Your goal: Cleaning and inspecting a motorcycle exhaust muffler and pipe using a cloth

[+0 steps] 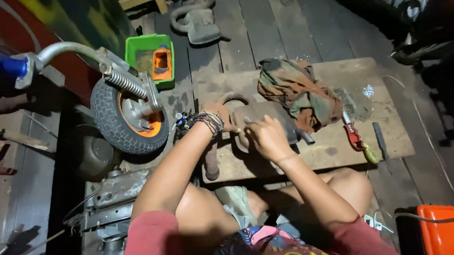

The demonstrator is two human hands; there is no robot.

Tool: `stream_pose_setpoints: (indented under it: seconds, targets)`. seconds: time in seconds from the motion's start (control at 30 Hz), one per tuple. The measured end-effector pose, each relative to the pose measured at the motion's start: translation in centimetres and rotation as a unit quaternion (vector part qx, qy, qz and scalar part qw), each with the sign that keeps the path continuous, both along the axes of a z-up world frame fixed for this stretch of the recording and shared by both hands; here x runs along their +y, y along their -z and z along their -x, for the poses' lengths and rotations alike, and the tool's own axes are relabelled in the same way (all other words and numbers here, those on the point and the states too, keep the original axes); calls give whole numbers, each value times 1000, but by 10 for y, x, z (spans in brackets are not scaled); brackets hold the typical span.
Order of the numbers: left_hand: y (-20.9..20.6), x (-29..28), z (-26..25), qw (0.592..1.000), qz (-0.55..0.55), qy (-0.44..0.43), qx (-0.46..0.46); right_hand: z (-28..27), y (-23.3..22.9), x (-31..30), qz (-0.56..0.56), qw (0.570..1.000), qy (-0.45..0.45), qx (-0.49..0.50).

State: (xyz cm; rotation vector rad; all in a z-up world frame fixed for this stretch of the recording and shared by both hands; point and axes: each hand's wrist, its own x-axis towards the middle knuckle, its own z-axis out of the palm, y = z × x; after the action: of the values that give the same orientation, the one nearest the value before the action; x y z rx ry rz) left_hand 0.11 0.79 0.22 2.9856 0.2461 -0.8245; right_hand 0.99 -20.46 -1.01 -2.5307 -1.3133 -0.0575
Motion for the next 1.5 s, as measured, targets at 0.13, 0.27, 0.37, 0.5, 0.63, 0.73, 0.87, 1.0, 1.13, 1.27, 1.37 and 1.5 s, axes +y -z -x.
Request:
stream_pose_setpoints:
  seconds: [0.13, 0.27, 0.37, 0.5, 0.63, 0.73, 0.87, 1.0, 1.13, 1.27, 1.37, 1.5]
  targets:
    - [-37, -10, 4, 999, -1, -8, 38, 16, -2, -8, 9, 1000, 12, 13]
    - [-12, -7, -3, 999, -36, 11, 12, -17, 24, 18, -1, 999, 13, -29]
    - [7, 0, -5, 999, -31, 2, -17, -24, 24, 24, -13, 1000, 6, -28]
    - [17, 3, -9, 999, -21, -9, -24, 5, -10, -8, 15, 1000, 8, 19]
    - [12, 13, -15, 1000, -7, 4, 7, 25, -27, -15, -12, 999, 10, 30]
    - [1, 9, -6, 999, 24, 19, -18, 6, -1, 3, 7, 1000, 0, -9]
    - [-11, 4, 3, 998, 62, 0, -7, -30, 42, 31, -29, 999, 10, -32]
    - [1, 5, 3, 999, 22, -5, -26, -22, 24, 15, -36, 999, 2, -3]
    - [16, 16, -9, 999, 18, 10, -34, 23, -33, -13, -12, 999, 27, 17]
    - [24, 16, -8, 998, 52, 22, -23, 18, -24, -3, -16, 1000, 14, 11]
    - [31, 14, -10, 998, 35, 18, -46, -20, 20, 17, -23, 1000, 10, -16]
    - [14, 11, 0, 998, 16, 17, -53, -20, 31, 13, -31, 999, 14, 1]
